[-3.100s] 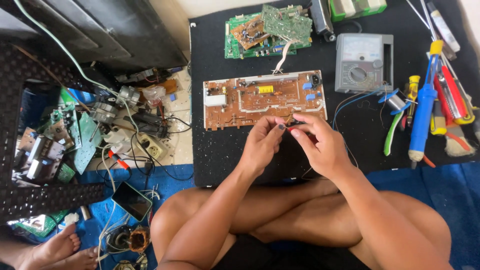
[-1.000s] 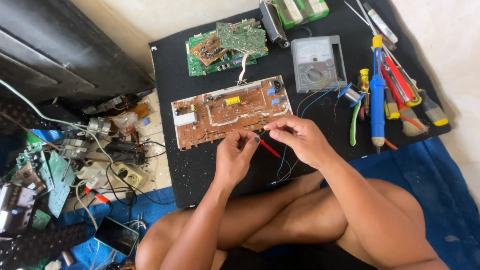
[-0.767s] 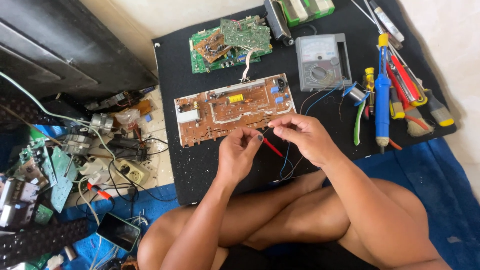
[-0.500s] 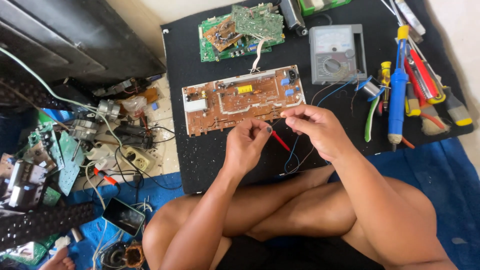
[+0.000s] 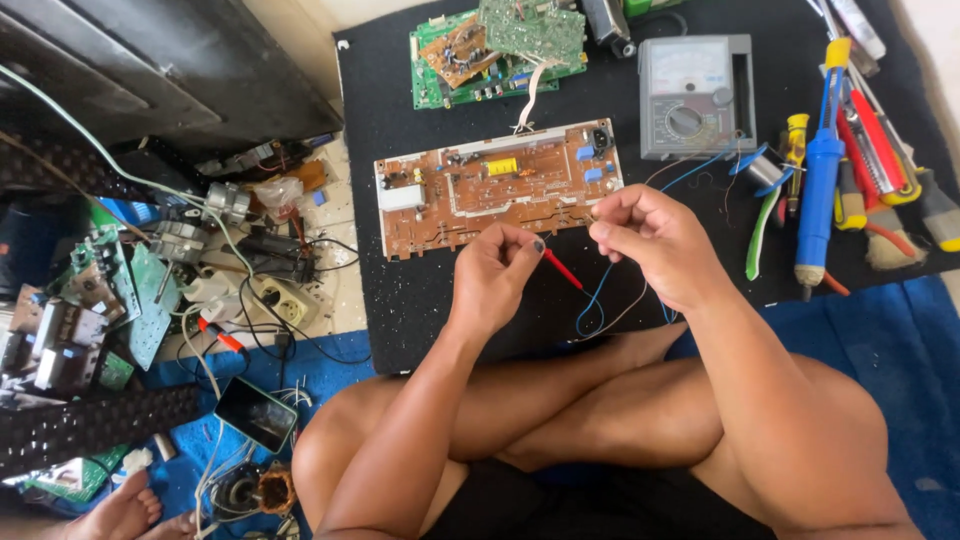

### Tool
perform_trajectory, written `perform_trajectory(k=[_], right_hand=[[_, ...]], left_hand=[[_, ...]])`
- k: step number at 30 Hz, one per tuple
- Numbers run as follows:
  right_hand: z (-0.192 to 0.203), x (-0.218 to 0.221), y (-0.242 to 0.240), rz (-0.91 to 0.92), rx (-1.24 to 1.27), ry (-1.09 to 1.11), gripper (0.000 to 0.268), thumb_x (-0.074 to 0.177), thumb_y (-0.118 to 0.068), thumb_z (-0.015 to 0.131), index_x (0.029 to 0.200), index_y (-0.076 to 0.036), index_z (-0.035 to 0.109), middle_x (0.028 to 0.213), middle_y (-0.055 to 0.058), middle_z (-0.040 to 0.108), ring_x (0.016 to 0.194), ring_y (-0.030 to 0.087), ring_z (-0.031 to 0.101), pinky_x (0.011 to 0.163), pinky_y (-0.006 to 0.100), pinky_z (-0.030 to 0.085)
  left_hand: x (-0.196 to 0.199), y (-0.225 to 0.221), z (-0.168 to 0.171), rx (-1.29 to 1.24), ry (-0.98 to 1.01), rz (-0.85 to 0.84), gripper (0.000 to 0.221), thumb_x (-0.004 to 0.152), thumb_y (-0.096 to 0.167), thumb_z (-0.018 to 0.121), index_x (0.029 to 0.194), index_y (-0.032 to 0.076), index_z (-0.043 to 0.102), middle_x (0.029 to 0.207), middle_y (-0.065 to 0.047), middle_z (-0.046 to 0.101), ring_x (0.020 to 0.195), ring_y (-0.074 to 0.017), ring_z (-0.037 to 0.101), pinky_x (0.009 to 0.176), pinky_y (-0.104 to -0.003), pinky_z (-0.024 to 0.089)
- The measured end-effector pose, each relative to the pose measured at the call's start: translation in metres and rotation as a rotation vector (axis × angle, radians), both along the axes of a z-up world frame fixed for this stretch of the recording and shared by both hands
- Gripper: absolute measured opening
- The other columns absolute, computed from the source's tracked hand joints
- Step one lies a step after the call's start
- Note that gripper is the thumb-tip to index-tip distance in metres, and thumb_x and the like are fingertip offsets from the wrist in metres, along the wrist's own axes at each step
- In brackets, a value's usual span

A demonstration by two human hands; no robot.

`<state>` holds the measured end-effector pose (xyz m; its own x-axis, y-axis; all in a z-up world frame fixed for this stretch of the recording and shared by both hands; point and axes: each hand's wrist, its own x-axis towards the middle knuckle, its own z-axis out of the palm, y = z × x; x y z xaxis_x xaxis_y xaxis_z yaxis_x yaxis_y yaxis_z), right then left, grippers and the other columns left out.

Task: Inspecting a circuit board, testing it with a multimeter, and soldering components to perform a repair.

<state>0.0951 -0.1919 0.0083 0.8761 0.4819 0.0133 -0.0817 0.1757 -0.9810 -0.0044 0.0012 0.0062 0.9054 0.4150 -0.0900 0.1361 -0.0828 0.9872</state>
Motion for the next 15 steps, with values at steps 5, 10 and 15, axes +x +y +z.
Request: perform_trajectory(k=[5,10,15], right_hand=[[0.0059,-0.0023,0.0026,0.053,0.015,-0.007,0.016,0.092,0.006,0.069,0.108,0.007,0.071,0.083,0.015,0.061,0.072,0.018,0.064,0.059,0.026,0.053],[0.0088,-0.0029,0.0021,0.072,0.006,-0.009,0.019,0.093,0.004,0.069,0.111,0.008,0.071,0.085,0.015,0.061,0.073,0.017,0.064,0.058,0.025,0.052],[0.0065,-0.0009,0.0014,0.113,-0.006,-0.023,0.027,0.094,0.003,0.066,0.120,0.009,0.069,0.086,0.014,0.061,0.074,0.016,0.062,0.058,0.024,0.050]], left_hand=[[0.0001,0.0002,-0.0077,0.021,-0.003,-0.025,0.011,0.088,0.013,0.074,0.093,0.003,0.076,0.062,-0.001,0.056,0.058,-0.0088,0.055,0.053,-0.024,0.048],[0.0001,-0.0020,-0.0071,0.013,-0.017,-0.041,0.011,0.089,0.013,0.074,0.092,0.002,0.076,0.063,-0.002,0.056,0.058,-0.0088,0.055,0.052,-0.024,0.048],[0.0004,-0.0036,-0.0075,-0.005,-0.040,-0.057,0.012,0.089,0.013,0.074,0.093,0.002,0.076,0.064,-0.002,0.056,0.055,-0.0071,0.054,0.049,-0.022,0.047]])
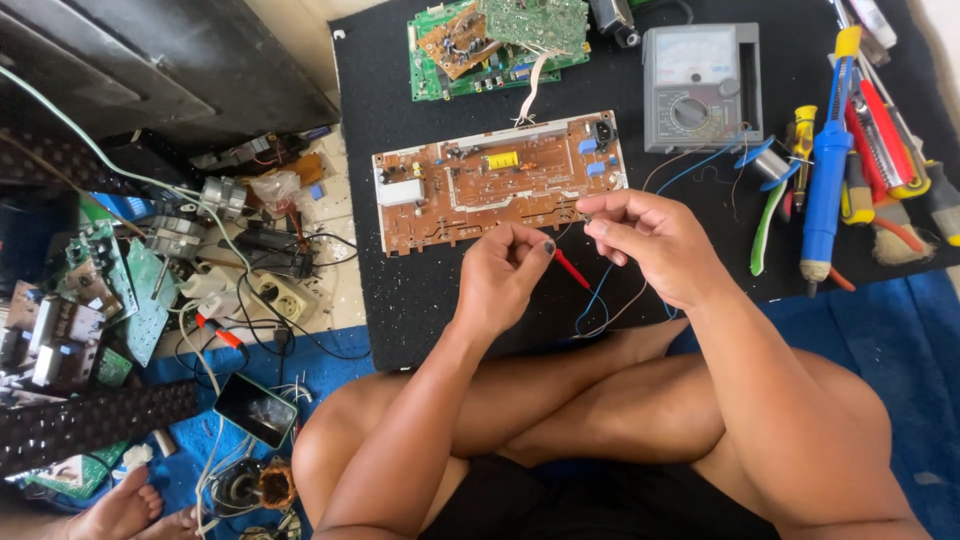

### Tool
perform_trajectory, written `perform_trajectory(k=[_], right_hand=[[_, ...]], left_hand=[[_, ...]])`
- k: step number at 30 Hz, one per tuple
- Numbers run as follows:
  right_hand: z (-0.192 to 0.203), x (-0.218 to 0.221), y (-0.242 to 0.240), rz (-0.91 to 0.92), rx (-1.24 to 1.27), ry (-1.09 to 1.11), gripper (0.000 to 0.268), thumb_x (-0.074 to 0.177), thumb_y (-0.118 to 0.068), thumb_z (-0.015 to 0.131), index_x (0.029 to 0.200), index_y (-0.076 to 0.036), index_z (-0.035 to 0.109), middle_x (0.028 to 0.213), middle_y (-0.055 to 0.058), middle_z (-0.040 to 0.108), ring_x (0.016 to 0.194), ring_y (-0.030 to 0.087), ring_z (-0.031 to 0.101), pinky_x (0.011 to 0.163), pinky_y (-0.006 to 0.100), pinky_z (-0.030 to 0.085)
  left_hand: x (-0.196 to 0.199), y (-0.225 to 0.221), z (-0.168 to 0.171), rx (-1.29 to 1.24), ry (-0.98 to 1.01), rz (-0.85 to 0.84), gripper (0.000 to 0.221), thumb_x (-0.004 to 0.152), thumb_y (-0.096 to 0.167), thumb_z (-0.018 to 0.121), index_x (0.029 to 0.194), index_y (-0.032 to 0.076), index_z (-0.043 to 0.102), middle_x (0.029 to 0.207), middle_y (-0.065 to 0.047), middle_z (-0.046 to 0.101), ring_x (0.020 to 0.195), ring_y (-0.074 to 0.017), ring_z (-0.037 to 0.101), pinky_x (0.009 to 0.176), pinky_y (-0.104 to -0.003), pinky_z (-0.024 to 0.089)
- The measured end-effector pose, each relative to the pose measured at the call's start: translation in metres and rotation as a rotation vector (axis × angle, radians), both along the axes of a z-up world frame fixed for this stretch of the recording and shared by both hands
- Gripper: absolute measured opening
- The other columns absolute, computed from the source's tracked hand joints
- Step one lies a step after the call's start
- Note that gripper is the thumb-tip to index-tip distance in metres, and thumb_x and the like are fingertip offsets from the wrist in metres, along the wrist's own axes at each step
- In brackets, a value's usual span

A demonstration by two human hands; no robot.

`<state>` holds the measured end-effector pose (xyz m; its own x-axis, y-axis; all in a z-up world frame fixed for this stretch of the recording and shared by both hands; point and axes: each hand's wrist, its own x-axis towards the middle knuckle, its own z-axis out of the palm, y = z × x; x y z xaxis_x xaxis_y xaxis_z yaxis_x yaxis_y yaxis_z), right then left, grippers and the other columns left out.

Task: Inspecting a circuit board, testing it with a multimeter, and soldering components to perform a repair.

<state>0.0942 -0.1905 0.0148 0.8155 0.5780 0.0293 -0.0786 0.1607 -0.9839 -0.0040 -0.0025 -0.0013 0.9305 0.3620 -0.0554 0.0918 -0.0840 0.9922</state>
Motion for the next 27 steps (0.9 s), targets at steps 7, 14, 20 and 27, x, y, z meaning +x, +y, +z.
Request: perform_trajectory(k=[7,14,20,27], right_hand=[[-0.0001,-0.0008,-0.0015,0.004,-0.008,0.003,0.026,0.094,0.003,0.065,0.119,0.009,0.070,0.085,0.013,0.061,0.073,0.015,0.061,0.057,0.023,0.049],[-0.0010,-0.0004,-0.0025,0.003,0.000,0.001,0.023,0.094,0.004,0.065,0.116,0.010,0.070,0.084,0.013,0.060,0.074,0.015,0.061,0.057,0.023,0.049],[-0.0043,-0.0002,-0.0028,-0.007,0.009,0.008,0.020,0.094,0.003,0.066,0.113,0.009,0.070,0.084,0.012,0.060,0.074,0.014,0.061,0.057,0.023,0.049],[-0.0041,-0.0005,-0.0018,-0.018,0.024,0.006,0.019,0.095,0.002,0.065,0.112,0.010,0.070,0.084,0.012,0.059,0.072,0.013,0.059,0.056,0.022,0.048]], left_hand=[[0.0002,-0.0003,-0.0020,0.008,-0.007,-0.008,0.011,0.088,0.012,0.075,0.092,0.002,0.076,0.064,-0.002,0.057,0.054,-0.0067,0.054,0.047,-0.022,0.047],[-0.0001,-0.0011,-0.0022,0.031,0.000,-0.013,0.010,0.088,0.012,0.075,0.091,0.002,0.076,0.065,-0.004,0.057,0.052,-0.0076,0.053,0.045,-0.023,0.046],[0.0005,-0.0008,-0.0062,0.036,0.001,-0.014,0.010,0.088,0.012,0.075,0.091,0.003,0.076,0.065,-0.005,0.057,0.052,-0.0079,0.053,0.045,-0.024,0.046],[-0.0002,-0.0015,-0.0004,0.005,-0.012,-0.014,0.010,0.089,0.010,0.074,0.093,0.002,0.076,0.068,-0.005,0.057,0.053,-0.0069,0.053,0.046,-0.022,0.048]])
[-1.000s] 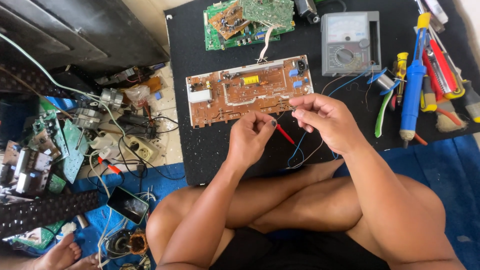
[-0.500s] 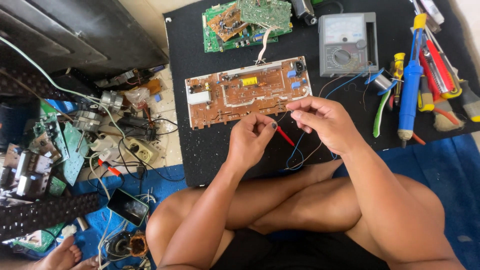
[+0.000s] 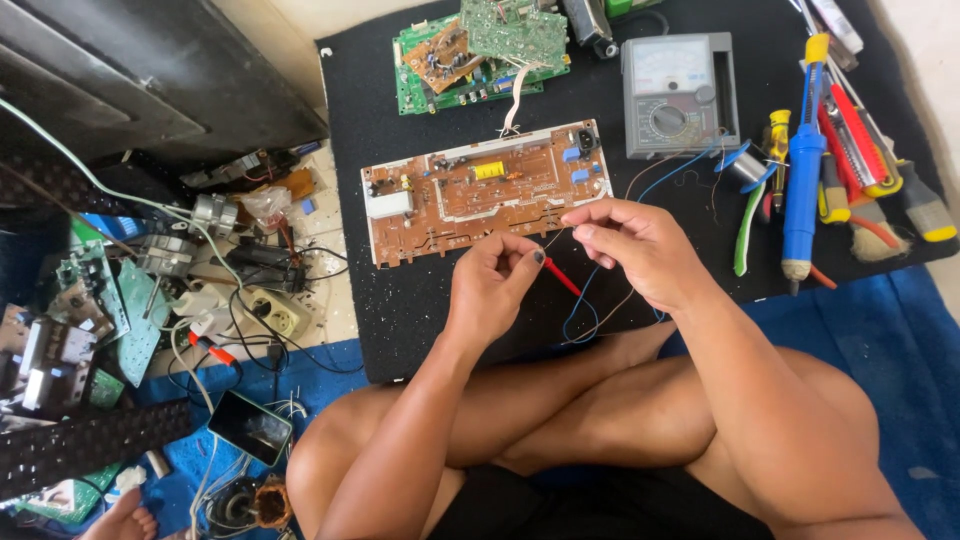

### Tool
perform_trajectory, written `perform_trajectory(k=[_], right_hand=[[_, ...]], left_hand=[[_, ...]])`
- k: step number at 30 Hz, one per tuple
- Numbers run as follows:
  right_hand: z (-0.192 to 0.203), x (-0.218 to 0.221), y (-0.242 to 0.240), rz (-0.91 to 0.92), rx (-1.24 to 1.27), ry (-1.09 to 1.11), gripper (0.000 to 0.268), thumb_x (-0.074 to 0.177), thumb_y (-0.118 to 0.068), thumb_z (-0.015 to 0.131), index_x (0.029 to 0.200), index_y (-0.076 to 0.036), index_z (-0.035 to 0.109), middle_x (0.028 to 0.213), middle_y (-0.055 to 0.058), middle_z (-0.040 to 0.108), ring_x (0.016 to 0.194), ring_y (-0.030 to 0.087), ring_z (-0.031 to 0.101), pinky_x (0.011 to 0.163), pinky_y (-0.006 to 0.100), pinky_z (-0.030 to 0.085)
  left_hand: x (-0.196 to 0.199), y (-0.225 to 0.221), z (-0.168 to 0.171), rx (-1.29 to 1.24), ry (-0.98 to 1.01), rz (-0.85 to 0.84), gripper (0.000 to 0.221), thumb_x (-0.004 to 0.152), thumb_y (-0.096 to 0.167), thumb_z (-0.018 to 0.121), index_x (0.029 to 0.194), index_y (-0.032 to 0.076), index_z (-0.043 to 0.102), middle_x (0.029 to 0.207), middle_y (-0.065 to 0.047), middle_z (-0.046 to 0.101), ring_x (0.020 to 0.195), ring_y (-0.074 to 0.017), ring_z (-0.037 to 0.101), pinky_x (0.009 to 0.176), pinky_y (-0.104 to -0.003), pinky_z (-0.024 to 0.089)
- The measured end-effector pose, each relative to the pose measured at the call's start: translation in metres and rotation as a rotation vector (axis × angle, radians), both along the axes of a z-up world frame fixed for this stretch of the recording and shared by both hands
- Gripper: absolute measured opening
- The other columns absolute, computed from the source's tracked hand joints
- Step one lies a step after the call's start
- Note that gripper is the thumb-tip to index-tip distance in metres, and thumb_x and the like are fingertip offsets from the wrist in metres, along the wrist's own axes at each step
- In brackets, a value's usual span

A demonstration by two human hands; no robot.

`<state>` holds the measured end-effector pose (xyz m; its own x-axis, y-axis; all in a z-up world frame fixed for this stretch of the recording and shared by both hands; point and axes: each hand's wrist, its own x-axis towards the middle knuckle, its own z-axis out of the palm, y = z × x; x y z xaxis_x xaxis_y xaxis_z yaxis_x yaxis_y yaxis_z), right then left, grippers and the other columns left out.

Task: Inspecting a circuit board, testing it with a multimeter, and soldering components to perform a repair.

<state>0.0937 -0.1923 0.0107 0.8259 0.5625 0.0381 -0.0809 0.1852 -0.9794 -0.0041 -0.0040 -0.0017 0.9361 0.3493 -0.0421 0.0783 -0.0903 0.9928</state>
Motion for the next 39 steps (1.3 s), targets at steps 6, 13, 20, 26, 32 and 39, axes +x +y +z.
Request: perform_trajectory(k=[6,13,20,26,32,39], right_hand=[[-0.001,0.000,-0.001,0.005,0.023,0.020,0.018,0.096,0.001,0.064,0.112,0.009,0.070,0.086,0.013,0.060,0.073,0.013,0.057,0.056,0.021,0.047],[0.007,0.001,-0.002,-0.044,0.069,0.073,0.017,0.095,0.005,0.063,0.111,0.009,0.069,0.082,0.012,0.057,0.070,0.015,0.055,0.055,0.022,0.044],[0.008,0.017,-0.016,-0.177,0.200,0.197,0.021,0.097,0.005,0.058,0.116,0.003,0.066,0.088,0.016,0.059,0.074,0.017,0.055,0.056,0.023,0.043],[0.009,0.015,-0.016,-0.125,0.177,0.143,0.025,0.096,0.006,0.059,0.120,0.005,0.064,0.091,0.019,0.061,0.075,0.018,0.057,0.058,0.024,0.044],[0.016,-0.006,0.003,0.117,-0.114,-0.024,0.039,0.090,0.003,0.064,0.128,0.008,0.065,0.087,0.017,0.066,0.070,0.017,0.059,0.056,0.025,0.047],[0.006,-0.008,0.000,0.279,-0.621,-0.230,0.030,0.088,-0.030,0.075,0.109,-0.009,0.079,0.088,0.013,0.077,0.082,0.027,0.070,0.079,0.041,0.055]], left_hand=[[0.001,0.000,-0.005,-0.046,-0.018,-0.002,0.011,0.090,0.009,0.074,0.094,-0.001,0.076,0.069,-0.007,0.059,0.057,-0.0072,0.055,0.048,-0.023,0.050],[0.002,0.002,-0.007,0.048,0.028,0.027,0.008,0.088,0.013,0.076,0.091,0.006,0.077,0.070,-0.005,0.062,0.057,-0.0079,0.056,0.050,-0.023,0.050],[0.003,0.008,-0.004,0.022,0.033,0.086,0.007,0.089,0.012,0.073,0.092,0.006,0.076,0.071,-0.004,0.062,0.062,-0.0086,0.055,0.054,-0.024,0.049],[0.003,0.007,0.000,-0.015,0.018,0.118,0.007,0.090,0.011,0.072,0.092,0.005,0.075,0.072,-0.004,0.061,0.065,-0.0090,0.055,0.056,-0.024,0.049],[0.003,0.001,-0.011,-0.027,0.006,0.075,0.006,0.088,0.013,0.076,0.091,0.008,0.076,0.071,-0.004,0.063,0.064,-0.0088,0.058,0.058,-0.023,0.050],[0.001,0.002,-0.008,0.077,0.026,0.063,0.010,0.089,0.018,0.079,0.095,0.010,0.080,0.076,-0.009,0.068,0.069,-0.0147,0.061,0.062,-0.030,0.052]])
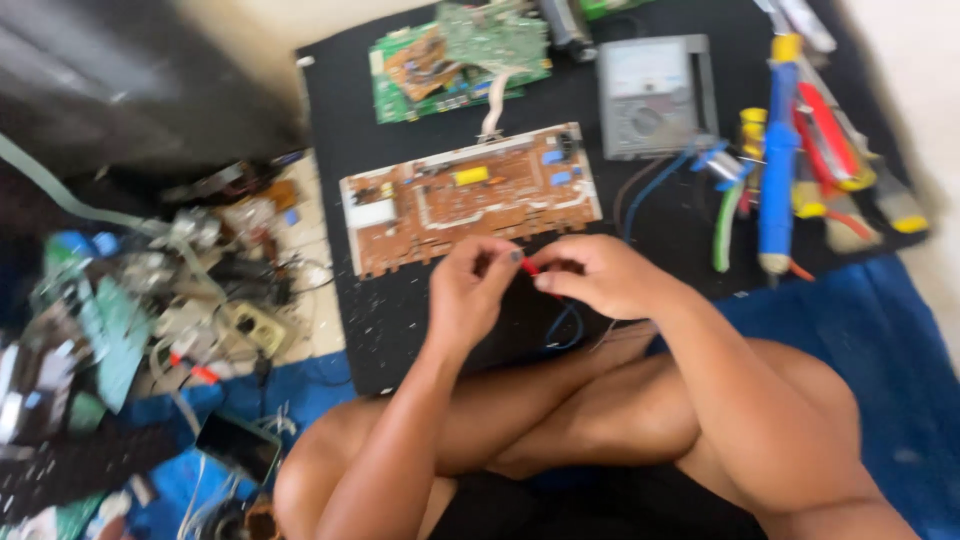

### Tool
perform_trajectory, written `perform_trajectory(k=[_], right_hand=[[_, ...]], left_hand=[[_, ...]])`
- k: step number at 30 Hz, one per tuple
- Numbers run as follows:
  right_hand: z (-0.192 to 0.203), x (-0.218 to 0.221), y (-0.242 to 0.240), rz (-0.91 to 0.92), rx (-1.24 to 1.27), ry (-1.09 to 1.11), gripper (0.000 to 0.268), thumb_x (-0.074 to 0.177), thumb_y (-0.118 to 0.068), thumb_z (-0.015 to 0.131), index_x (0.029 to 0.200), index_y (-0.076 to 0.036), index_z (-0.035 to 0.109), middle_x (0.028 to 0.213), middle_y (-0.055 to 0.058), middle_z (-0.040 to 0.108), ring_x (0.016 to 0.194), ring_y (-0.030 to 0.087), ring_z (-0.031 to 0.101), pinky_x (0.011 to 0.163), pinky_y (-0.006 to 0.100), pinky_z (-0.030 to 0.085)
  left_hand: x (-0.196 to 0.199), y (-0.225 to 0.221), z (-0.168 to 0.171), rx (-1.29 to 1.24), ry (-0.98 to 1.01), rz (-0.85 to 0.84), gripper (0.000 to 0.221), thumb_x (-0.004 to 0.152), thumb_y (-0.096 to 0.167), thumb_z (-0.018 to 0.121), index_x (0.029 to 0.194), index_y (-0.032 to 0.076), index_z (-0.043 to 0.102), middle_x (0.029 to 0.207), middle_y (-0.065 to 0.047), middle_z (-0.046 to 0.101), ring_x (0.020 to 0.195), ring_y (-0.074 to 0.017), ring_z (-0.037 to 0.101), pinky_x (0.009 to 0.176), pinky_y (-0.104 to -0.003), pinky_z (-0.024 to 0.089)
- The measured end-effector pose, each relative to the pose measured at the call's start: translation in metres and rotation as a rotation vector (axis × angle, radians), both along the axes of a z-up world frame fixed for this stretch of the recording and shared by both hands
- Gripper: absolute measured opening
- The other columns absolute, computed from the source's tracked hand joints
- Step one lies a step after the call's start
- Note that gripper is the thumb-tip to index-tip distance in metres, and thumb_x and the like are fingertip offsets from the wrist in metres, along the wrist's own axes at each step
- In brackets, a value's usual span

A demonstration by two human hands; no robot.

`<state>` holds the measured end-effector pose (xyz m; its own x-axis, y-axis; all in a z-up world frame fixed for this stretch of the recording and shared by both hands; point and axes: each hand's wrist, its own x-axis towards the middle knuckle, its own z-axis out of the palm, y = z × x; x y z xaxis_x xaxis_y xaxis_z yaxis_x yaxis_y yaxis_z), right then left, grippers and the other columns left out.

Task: Inspecting a circuit board, testing it with a multimeter, and soldering components to perform a repair.

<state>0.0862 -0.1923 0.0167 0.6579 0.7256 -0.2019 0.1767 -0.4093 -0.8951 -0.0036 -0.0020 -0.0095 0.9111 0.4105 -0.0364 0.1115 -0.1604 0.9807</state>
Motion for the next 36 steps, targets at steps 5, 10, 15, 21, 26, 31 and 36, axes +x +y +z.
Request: perform_trajectory(k=[5,10,15,21,26,31,36], right_hand=[[0.004,0.005,-0.003,-0.038,-0.107,-0.056,0.020,0.087,-0.038,0.076,0.092,-0.018,0.080,0.079,0.003,0.074,0.080,0.022,0.069,0.078,0.035,0.054],[0.018,0.021,-0.022,-0.002,-0.205,-0.248,0.026,0.089,-0.040,0.072,0.093,-0.015,0.079,0.084,0.011,0.074,0.088,0.031,0.072,0.079,0.040,0.056],[0.021,0.033,-0.041,-0.151,-0.311,-0.311,0.030,0.090,-0.036,0.070,0.099,-0.009,0.077,0.093,0.016,0.074,0.097,0.038,0.070,0.086,0.047,0.053],[0.033,0.023,-0.025,-0.216,-0.305,-0.109,0.018,0.091,-0.019,0.072,0.101,-0.004,0.075,0.074,0.005,0.069,0.063,0.017,0.055,0.061,0.030,0.043],[0.039,0.019,-0.015,-0.147,-0.419,-0.118,0.022,0.092,-0.022,0.072,0.107,-0.006,0.076,0.083,0.006,0.075,0.067,0.019,0.061,0.064,0.031,0.047],[0.032,0.018,-0.016,-0.134,-0.446,-0.123,0.027,0.093,-0.023,0.073,0.114,-0.006,0.076,0.090,0.007,0.076,0.072,0.022,0.064,0.068,0.032,0.048],[0.032,0.017,-0.015,-0.122,-0.491,-0.138,0.025,0.097,-0.022,0.070,0.112,-0.003,0.076,0.087,0.010,0.076,0.070,0.023,0.063,0.068,0.032,0.047]], left_hand=[[0.003,-0.003,0.009,0.027,0.057,-0.023,0.009,0.088,0.018,0.081,0.093,0.011,0.081,0.074,-0.005,0.068,0.067,-0.0120,0.060,0.062,-0.027,0.052],[0.005,0.014,0.013,0.042,0.019,0.117,0.009,0.089,0.016,0.080,0.093,0.008,0.079,0.070,-0.003,0.066,0.065,-0.0104,0.057,0.060,-0.025,0.049],[0.004,0.040,0.019,0.048,-0.090,0.270,0.007,0.091,0.011,0.078,0.093,0.005,0.076,0.072,-0.004,0.064,0.068,-0.0105,0.056,0.061,-0.026,0.047],[0.003,0.089,0.035,-0.090,-0.148,0.430,0.016,0.093,0.011,0.070,0.103,-0.001,0.075,0.077,0.000,0.065,0.061,-0.0041,0.048,0.051,-0.018,0.036],[-0.005,0.125,0.042,-0.041,-0.167,0.612,0.018,0.091,0.013,0.073,0.100,-0.002,0.077,0.079,-0.002,0.071,0.064,-0.0046,0.054,0.056,-0.018,0.042],[-0.024,0.161,0.051,-0.025,-0.266,0.744,0.018,0.092,0.013,0.071,0.101,-0.001,0.076,0.083,-0.002,0.069,0.070,-0.0061,0.056,0.061,-0.020,0.043],[-0.037,0.176,0.058,0.048,-0.295,0.840,0.021,0.089,0.013,0.073,0.100,-0.004,0.076,0.083,-0.007,0.074,0.072,-0.0106,0.064,0.065,-0.021,0.052]])
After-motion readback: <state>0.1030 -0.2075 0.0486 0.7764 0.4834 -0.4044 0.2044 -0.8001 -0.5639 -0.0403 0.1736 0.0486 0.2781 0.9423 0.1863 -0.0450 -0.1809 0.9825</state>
